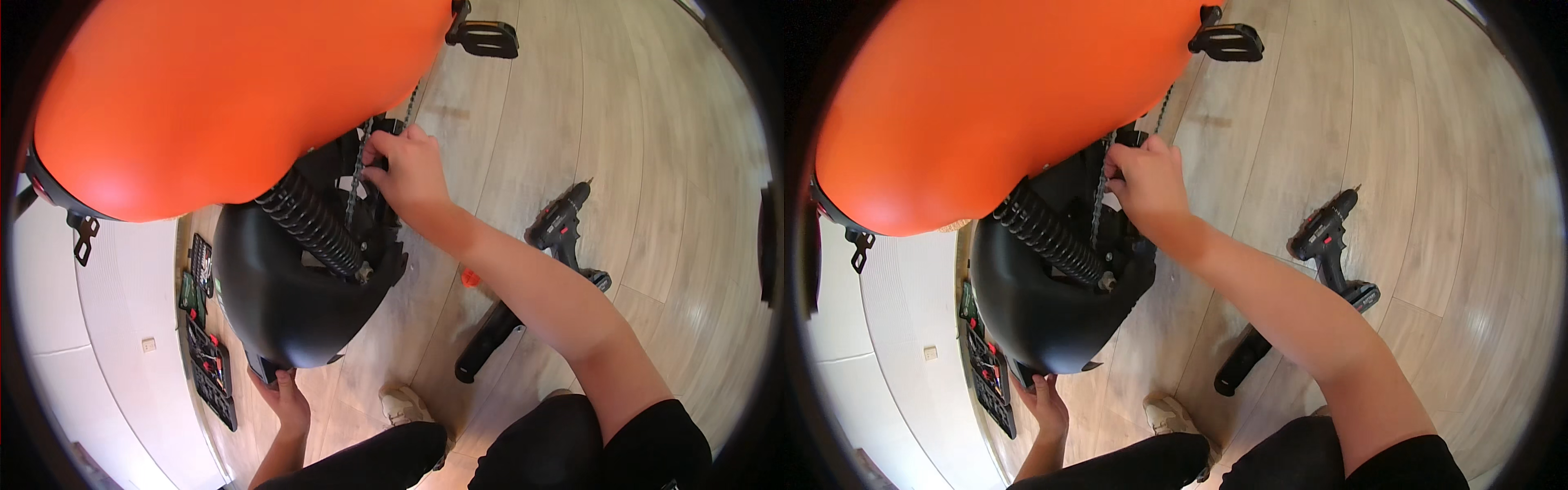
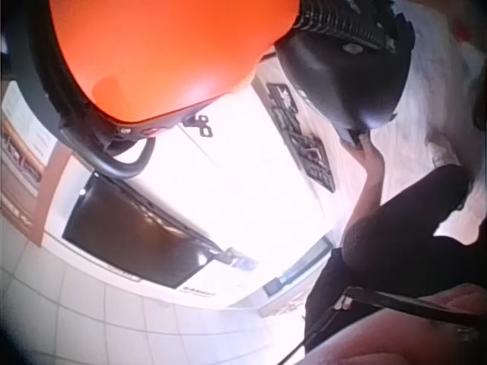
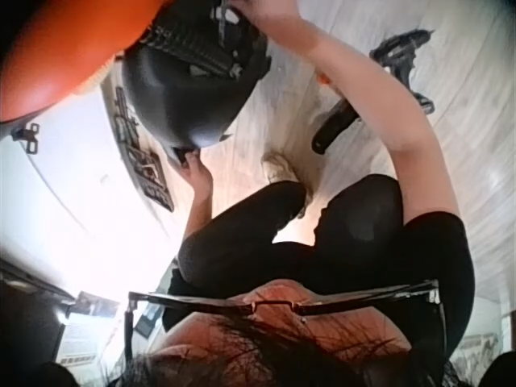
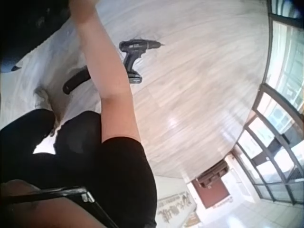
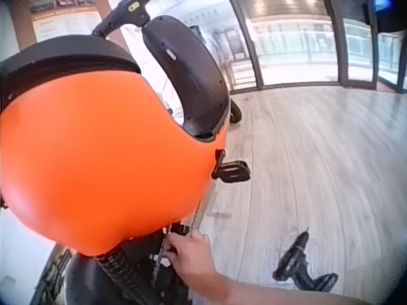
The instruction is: Removing and reattaching the rear fender and related components of an electric scooter.
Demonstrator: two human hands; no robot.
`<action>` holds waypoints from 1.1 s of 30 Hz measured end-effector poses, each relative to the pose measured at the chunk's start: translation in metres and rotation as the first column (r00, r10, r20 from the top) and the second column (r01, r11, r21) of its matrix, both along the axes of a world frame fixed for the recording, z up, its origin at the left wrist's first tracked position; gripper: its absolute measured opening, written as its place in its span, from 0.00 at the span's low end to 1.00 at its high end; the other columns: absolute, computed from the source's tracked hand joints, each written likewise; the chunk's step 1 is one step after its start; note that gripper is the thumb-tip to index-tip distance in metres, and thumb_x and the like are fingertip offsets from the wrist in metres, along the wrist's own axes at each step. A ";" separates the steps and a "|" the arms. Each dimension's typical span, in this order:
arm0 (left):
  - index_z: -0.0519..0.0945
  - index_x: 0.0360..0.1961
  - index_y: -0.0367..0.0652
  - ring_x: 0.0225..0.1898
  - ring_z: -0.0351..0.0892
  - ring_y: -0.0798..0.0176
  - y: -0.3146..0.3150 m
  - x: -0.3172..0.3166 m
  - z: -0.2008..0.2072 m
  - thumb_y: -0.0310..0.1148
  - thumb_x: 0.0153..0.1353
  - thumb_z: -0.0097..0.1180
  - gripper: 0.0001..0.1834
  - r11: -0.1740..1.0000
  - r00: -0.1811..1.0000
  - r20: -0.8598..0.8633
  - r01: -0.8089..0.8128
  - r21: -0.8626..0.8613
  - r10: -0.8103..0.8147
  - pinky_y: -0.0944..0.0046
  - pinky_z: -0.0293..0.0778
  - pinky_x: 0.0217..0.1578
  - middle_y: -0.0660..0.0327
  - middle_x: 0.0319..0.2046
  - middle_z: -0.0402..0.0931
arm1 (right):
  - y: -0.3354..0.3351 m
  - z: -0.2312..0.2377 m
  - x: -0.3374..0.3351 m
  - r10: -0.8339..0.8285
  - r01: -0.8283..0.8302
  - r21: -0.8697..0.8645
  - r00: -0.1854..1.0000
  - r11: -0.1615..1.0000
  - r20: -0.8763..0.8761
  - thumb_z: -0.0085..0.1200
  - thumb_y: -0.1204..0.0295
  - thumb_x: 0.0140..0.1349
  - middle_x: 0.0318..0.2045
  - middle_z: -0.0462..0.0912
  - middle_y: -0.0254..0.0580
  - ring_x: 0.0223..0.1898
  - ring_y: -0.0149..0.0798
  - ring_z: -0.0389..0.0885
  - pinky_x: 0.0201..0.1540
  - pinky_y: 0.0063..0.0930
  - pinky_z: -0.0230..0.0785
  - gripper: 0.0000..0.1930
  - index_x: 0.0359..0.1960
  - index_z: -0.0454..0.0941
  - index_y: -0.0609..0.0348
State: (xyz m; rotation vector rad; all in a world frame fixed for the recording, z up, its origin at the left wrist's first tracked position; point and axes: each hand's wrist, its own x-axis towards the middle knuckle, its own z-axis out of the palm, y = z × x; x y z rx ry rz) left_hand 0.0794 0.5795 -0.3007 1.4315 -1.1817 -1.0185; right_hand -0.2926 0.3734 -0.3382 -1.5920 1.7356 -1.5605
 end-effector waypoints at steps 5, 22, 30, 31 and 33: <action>0.49 0.75 0.43 0.63 0.70 0.57 -0.012 -0.003 0.011 0.33 0.72 0.57 0.38 0.999 0.999 0.001 0.035 -0.023 -0.035 0.49 0.66 0.65 0.54 0.65 0.66 | 0.011 -0.002 -0.009 0.090 -0.084 -0.050 0.989 0.995 0.121 0.69 0.75 0.48 0.28 0.83 0.34 0.36 0.45 0.76 0.42 0.41 0.69 0.12 0.32 0.79 0.55; 0.67 0.49 0.27 0.43 0.69 0.44 -0.056 -0.027 0.046 0.55 0.73 0.44 0.32 0.965 0.462 0.879 0.152 -0.213 0.121 0.48 0.66 0.47 0.44 0.41 0.66 | 0.104 -0.069 0.018 0.016 -0.336 0.163 0.472 0.928 0.881 0.64 0.75 0.64 0.31 0.79 0.27 0.32 0.21 0.74 0.36 0.19 0.68 0.08 0.43 0.80 0.61; 0.66 0.47 0.29 0.33 0.68 0.48 -0.061 -0.009 0.051 0.38 0.76 0.40 0.17 0.925 0.401 0.886 0.189 -0.329 0.234 0.52 0.65 0.38 0.48 0.33 0.65 | 0.123 -0.042 0.008 0.103 -0.478 0.239 0.585 0.845 0.805 0.61 0.76 0.67 0.34 0.81 0.30 0.37 0.24 0.79 0.40 0.21 0.71 0.08 0.46 0.79 0.62; 0.65 0.45 0.30 0.33 0.67 0.48 -0.058 -0.010 0.051 0.36 0.76 0.40 0.15 0.925 0.389 0.891 0.193 -0.326 0.233 0.51 0.65 0.37 0.49 0.32 0.65 | 0.128 -0.034 0.007 0.156 -0.484 0.240 0.643 0.841 0.750 0.60 0.76 0.68 0.35 0.82 0.31 0.39 0.25 0.80 0.43 0.22 0.73 0.07 0.46 0.80 0.61; 0.65 0.40 0.32 0.33 0.66 0.46 -0.053 -0.009 0.051 0.35 0.74 0.42 0.13 0.940 0.426 0.878 0.152 -0.306 0.217 0.50 0.64 0.35 0.48 0.32 0.63 | 0.136 0.001 0.010 0.293 -0.508 0.191 0.721 0.840 0.627 0.60 0.76 0.68 0.37 0.83 0.35 0.39 0.28 0.82 0.43 0.24 0.75 0.07 0.46 0.79 0.61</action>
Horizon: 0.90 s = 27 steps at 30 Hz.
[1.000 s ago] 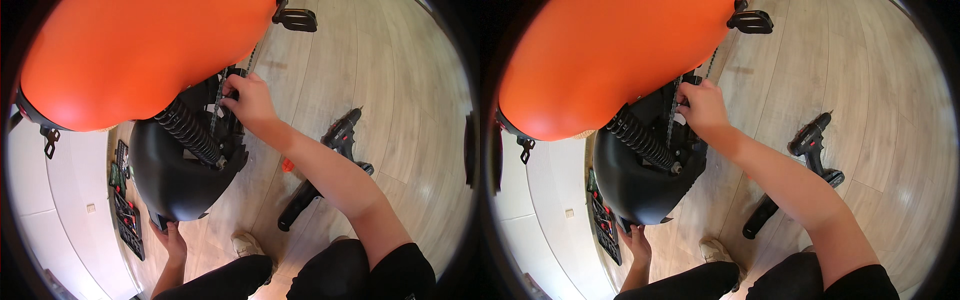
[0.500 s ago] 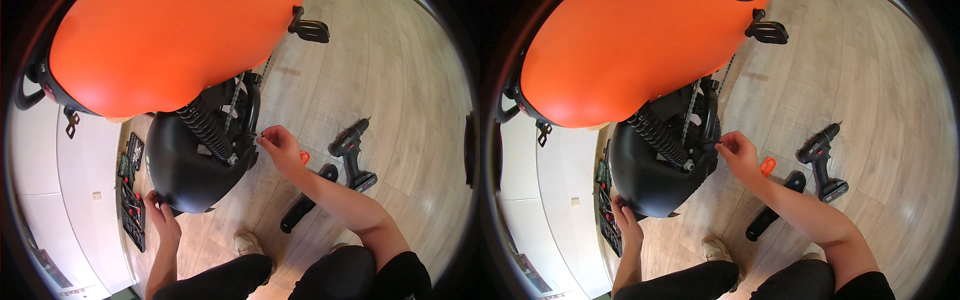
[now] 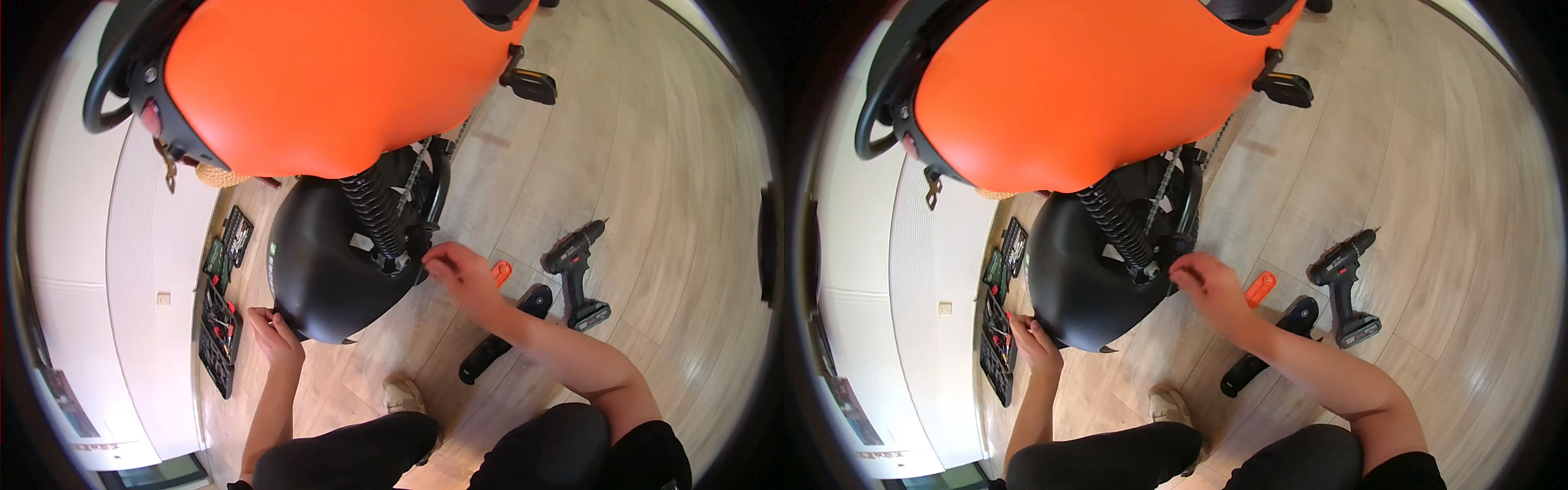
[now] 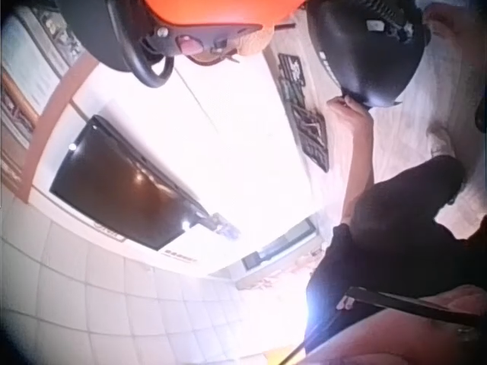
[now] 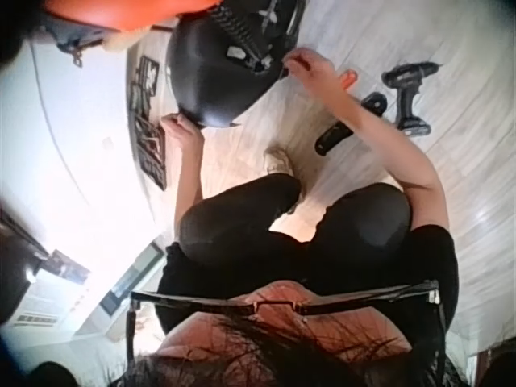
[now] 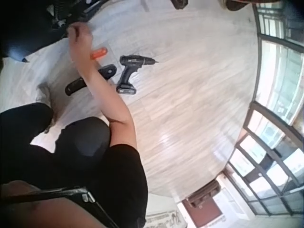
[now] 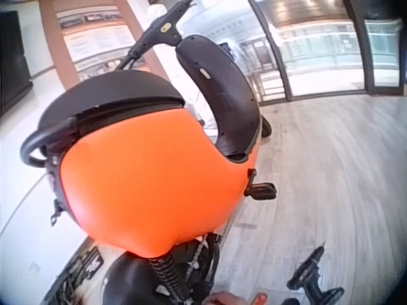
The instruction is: Removing and reattaching the rear fender and related components of an electric scooter.
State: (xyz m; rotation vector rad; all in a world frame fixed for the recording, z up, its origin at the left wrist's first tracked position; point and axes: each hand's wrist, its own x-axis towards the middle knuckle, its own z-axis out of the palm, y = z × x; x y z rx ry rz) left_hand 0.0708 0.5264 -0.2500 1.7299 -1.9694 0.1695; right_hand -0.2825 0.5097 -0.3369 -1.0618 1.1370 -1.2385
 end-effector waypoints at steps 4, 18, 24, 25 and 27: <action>0.66 0.42 0.34 0.33 0.71 0.43 0.004 0.018 -0.005 0.29 0.70 0.44 0.08 0.997 0.996 -0.063 -0.065 0.043 0.067 0.50 0.69 0.34 0.47 0.35 0.68 | -0.003 0.040 0.028 -0.003 -0.115 -0.404 0.960 0.908 -0.279 0.60 0.77 0.66 0.44 0.82 0.46 0.39 0.40 0.87 0.42 0.30 0.79 0.06 0.42 0.80 0.61; 0.63 0.69 0.36 0.55 0.75 0.41 -0.078 -0.002 0.069 0.49 0.64 0.61 0.39 0.899 0.919 -0.277 0.353 0.261 -0.280 0.50 0.70 0.60 0.44 0.57 0.70 | -0.042 0.095 0.114 0.301 -0.319 0.086 0.938 0.944 0.173 0.52 0.67 0.74 0.39 0.80 0.40 0.31 0.30 0.79 0.34 0.26 0.74 0.09 0.42 0.76 0.62; 0.61 0.72 0.36 0.68 0.68 0.47 -0.149 -0.064 0.123 0.53 0.55 0.71 0.52 0.743 0.863 -0.351 0.496 0.449 -0.364 0.53 0.63 0.67 0.46 0.68 0.66 | -0.023 0.118 0.145 0.259 -0.262 0.024 0.962 0.965 0.088 0.51 0.65 0.75 0.34 0.81 0.43 0.27 0.33 0.79 0.34 0.29 0.75 0.12 0.42 0.76 0.64; 0.59 0.73 0.36 0.69 0.67 0.47 -0.153 -0.062 0.125 0.52 0.53 0.74 0.55 0.708 0.819 -0.428 0.557 0.434 -0.382 0.53 0.62 0.68 0.46 0.69 0.65 | -0.020 0.119 0.153 0.262 -0.264 0.024 0.961 0.964 0.085 0.51 0.65 0.75 0.34 0.81 0.43 0.27 0.33 0.79 0.34 0.29 0.75 0.12 0.42 0.76 0.64; 0.56 0.76 0.39 0.70 0.65 0.50 -0.151 -0.045 0.127 0.50 0.51 0.75 0.57 0.676 0.810 -0.485 0.561 0.478 -0.330 0.55 0.61 0.69 0.47 0.72 0.62 | -0.014 0.126 0.166 0.236 -0.234 -0.025 0.970 0.972 0.065 0.51 0.66 0.74 0.33 0.81 0.46 0.27 0.36 0.80 0.33 0.31 0.74 0.12 0.40 0.76 0.65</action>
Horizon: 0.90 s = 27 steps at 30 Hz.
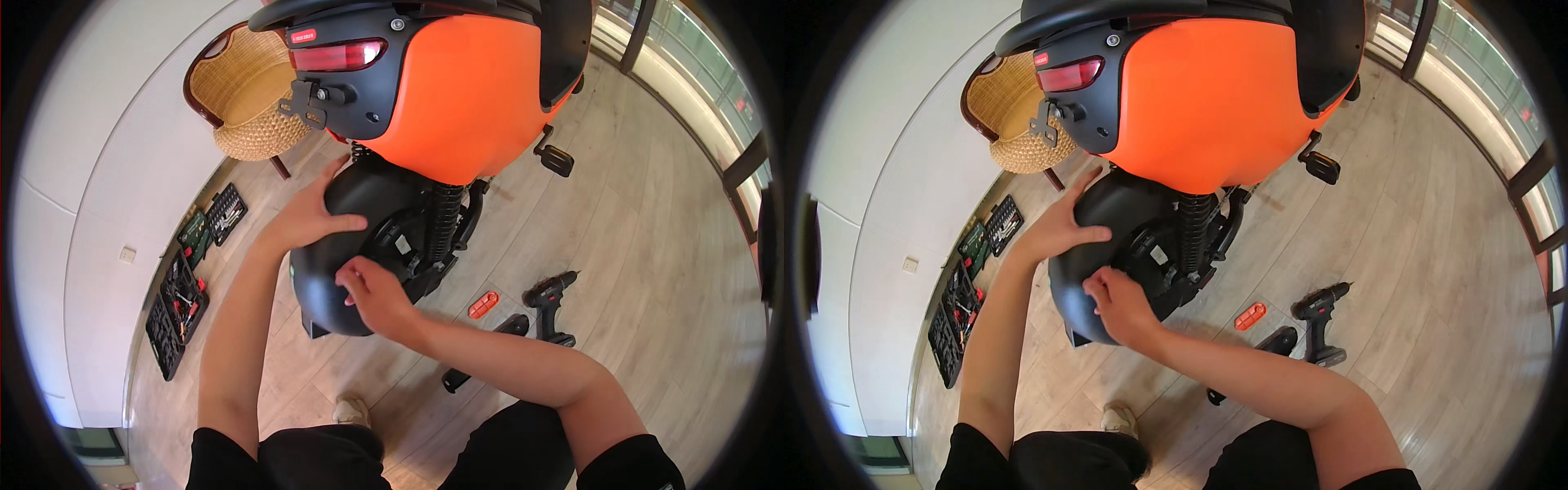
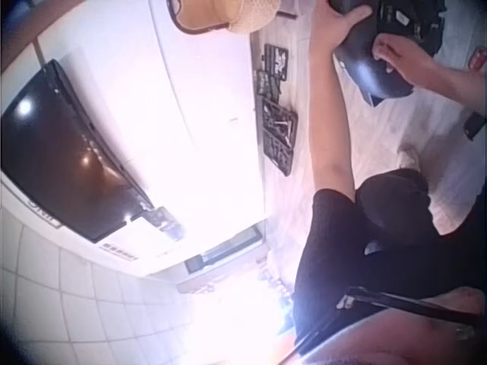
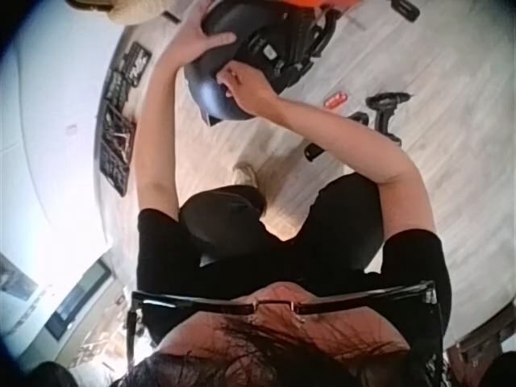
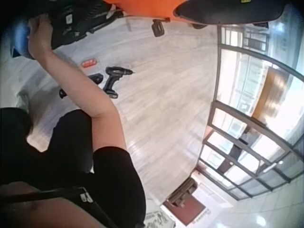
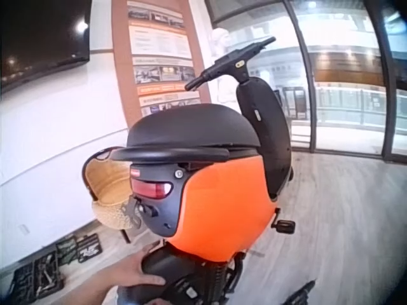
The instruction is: Removing and reattaching the rear fender and related components of an electric scooter.
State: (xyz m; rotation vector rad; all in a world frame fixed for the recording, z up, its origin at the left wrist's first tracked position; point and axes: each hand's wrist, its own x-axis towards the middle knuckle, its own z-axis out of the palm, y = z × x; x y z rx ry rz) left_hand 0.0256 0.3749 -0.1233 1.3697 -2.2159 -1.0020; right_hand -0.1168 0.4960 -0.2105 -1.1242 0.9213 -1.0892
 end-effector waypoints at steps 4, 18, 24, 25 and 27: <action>0.57 0.77 0.45 0.69 0.67 0.53 0.046 0.043 0.003 0.47 0.50 0.76 0.57 0.990 0.997 0.018 -0.072 0.119 0.071 0.57 0.60 0.69 0.48 0.70 0.64 | 0.035 0.015 0.020 0.207 -0.208 -0.011 0.976 0.978 -0.068 0.52 0.68 0.74 0.28 0.81 0.40 0.27 0.30 0.81 0.33 0.27 0.72 0.09 0.41 0.77 0.63; 0.62 0.72 0.32 0.63 0.73 0.56 0.185 0.089 0.015 0.38 0.48 0.78 0.53 0.872 0.731 -0.478 -0.442 0.210 0.486 0.58 0.64 0.66 0.50 0.61 0.74 | 0.027 0.087 -0.060 0.065 -0.073 0.125 0.995 0.989 0.071 0.58 0.79 0.68 0.38 0.85 0.39 0.38 0.32 0.86 0.46 0.24 0.78 0.12 0.52 0.83 0.63; 0.62 0.72 0.31 0.63 0.74 0.57 0.187 0.089 0.018 0.36 0.47 0.78 0.54 0.899 0.780 -0.449 -0.405 0.167 0.435 0.58 0.64 0.66 0.50 0.60 0.75 | 0.023 0.086 -0.056 0.087 -0.091 -0.028 0.988 0.995 -0.124 0.55 0.79 0.70 0.39 0.86 0.40 0.39 0.29 0.85 0.47 0.22 0.79 0.12 0.52 0.83 0.66; 0.62 0.72 0.31 0.63 0.74 0.57 0.187 0.089 0.017 0.36 0.47 0.78 0.54 0.899 0.767 -0.470 -0.396 0.188 0.437 0.58 0.64 0.66 0.50 0.61 0.75 | 0.024 0.087 -0.050 0.089 -0.089 0.001 0.993 0.996 -0.077 0.56 0.79 0.69 0.37 0.86 0.38 0.38 0.28 0.85 0.45 0.22 0.78 0.09 0.48 0.83 0.67; 0.62 0.72 0.31 0.63 0.74 0.57 0.187 0.088 0.016 0.37 0.46 0.79 0.54 0.897 0.750 -0.494 -0.386 0.213 0.440 0.59 0.65 0.66 0.50 0.61 0.75 | 0.022 0.080 -0.045 0.073 -0.073 0.032 0.997 0.997 -0.018 0.57 0.80 0.68 0.36 0.86 0.37 0.37 0.28 0.85 0.45 0.22 0.78 0.08 0.46 0.83 0.66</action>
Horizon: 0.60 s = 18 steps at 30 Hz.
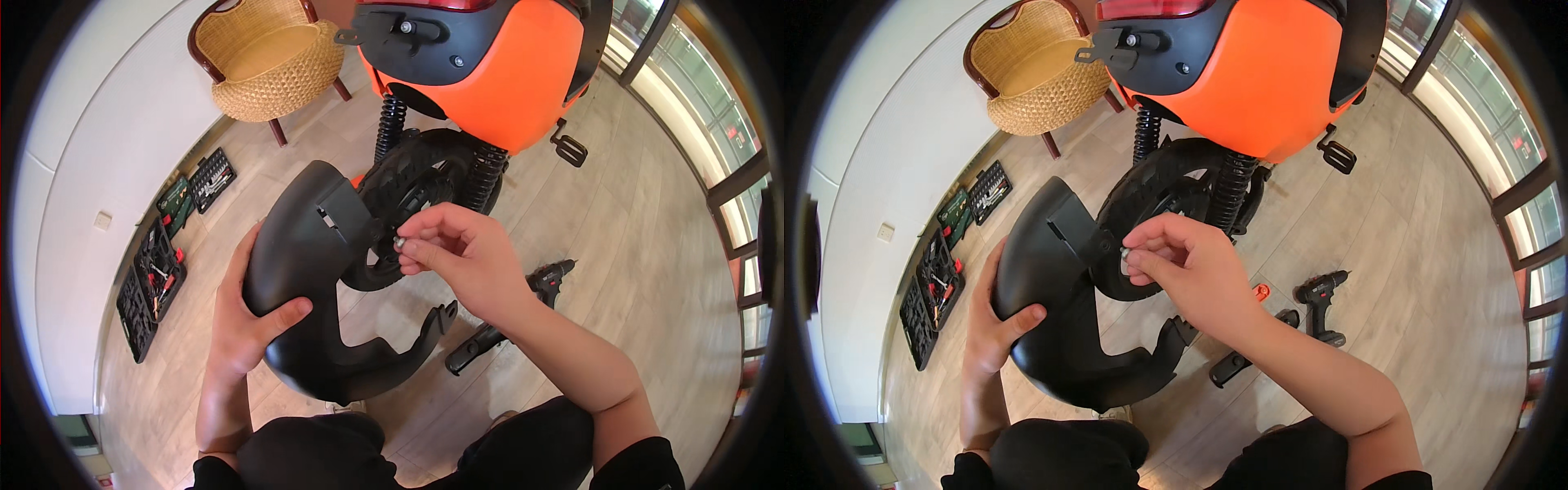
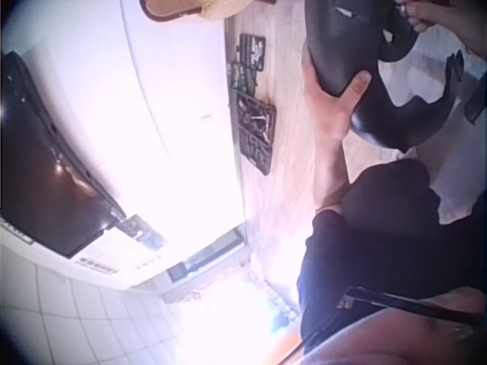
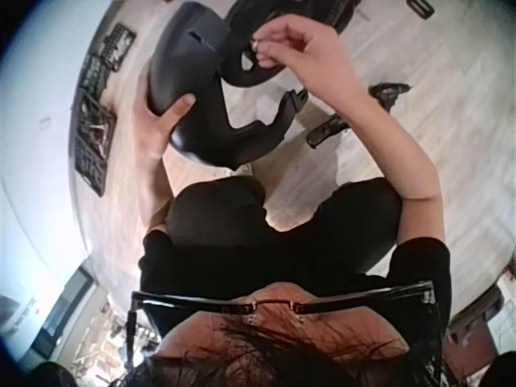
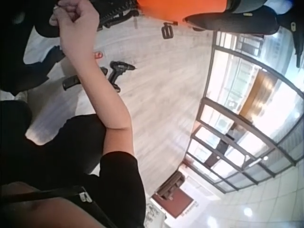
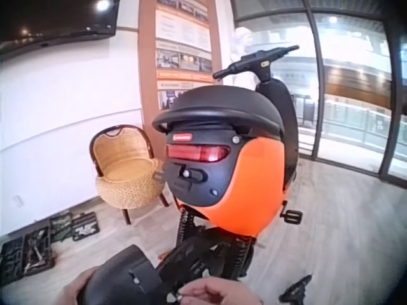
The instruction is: Removing and reattaching the rear fender and related components of an electric scooter.
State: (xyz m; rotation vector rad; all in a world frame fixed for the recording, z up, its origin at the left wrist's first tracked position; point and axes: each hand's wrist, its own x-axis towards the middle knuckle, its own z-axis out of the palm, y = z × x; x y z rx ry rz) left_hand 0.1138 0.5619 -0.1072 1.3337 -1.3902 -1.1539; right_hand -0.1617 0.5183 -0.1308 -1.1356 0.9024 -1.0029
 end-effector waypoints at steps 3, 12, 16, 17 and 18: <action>0.62 0.72 0.31 0.63 0.73 0.57 0.003 0.000 0.000 0.37 0.46 0.79 0.55 1.000 1.000 0.000 -0.004 -0.008 0.004 0.58 0.64 0.66 0.49 0.61 0.75 | 0.000 -0.006 0.006 0.006 -0.008 0.039 0.999 0.999 0.046 0.58 0.81 0.67 0.35 0.85 0.35 0.37 0.27 0.84 0.44 0.21 0.78 0.06 0.44 0.82 0.66; 0.63 0.72 0.35 0.63 0.74 0.57 0.006 0.010 -0.004 0.36 0.45 0.80 0.55 0.998 0.998 0.063 0.012 -0.061 -0.008 0.59 0.64 0.66 0.51 0.61 0.76 | 0.000 -0.012 0.022 0.010 -0.010 0.014 1.000 1.000 0.009 0.60 0.79 0.67 0.36 0.85 0.35 0.39 0.26 0.83 0.46 0.21 0.77 0.06 0.44 0.82 0.65; 0.63 0.72 0.35 0.62 0.75 0.57 0.007 0.011 -0.001 0.34 0.45 0.79 0.54 0.998 0.998 0.058 0.018 -0.060 -0.015 0.59 0.65 0.66 0.51 0.59 0.78 | -0.001 -0.013 0.024 0.003 -0.005 0.024 0.998 1.000 0.057 0.60 0.80 0.67 0.36 0.85 0.36 0.39 0.27 0.84 0.47 0.22 0.77 0.05 0.44 0.82 0.65; 0.63 0.72 0.35 0.62 0.76 0.57 0.007 0.011 -0.001 0.33 0.45 0.79 0.54 0.998 0.998 0.060 0.022 -0.064 -0.018 0.59 0.65 0.65 0.51 0.59 0.78 | -0.001 -0.013 0.023 0.005 -0.006 0.025 0.998 1.000 0.056 0.60 0.80 0.67 0.36 0.85 0.36 0.39 0.27 0.84 0.47 0.22 0.77 0.05 0.44 0.82 0.65; 0.63 0.72 0.35 0.62 0.76 0.57 0.007 0.011 -0.001 0.33 0.45 0.79 0.54 0.998 0.998 0.059 0.020 -0.063 -0.016 0.59 0.65 0.65 0.51 0.59 0.78 | -0.001 -0.013 0.023 0.006 -0.009 0.042 0.998 0.999 0.070 0.60 0.80 0.67 0.37 0.85 0.37 0.39 0.28 0.84 0.47 0.22 0.78 0.06 0.44 0.81 0.65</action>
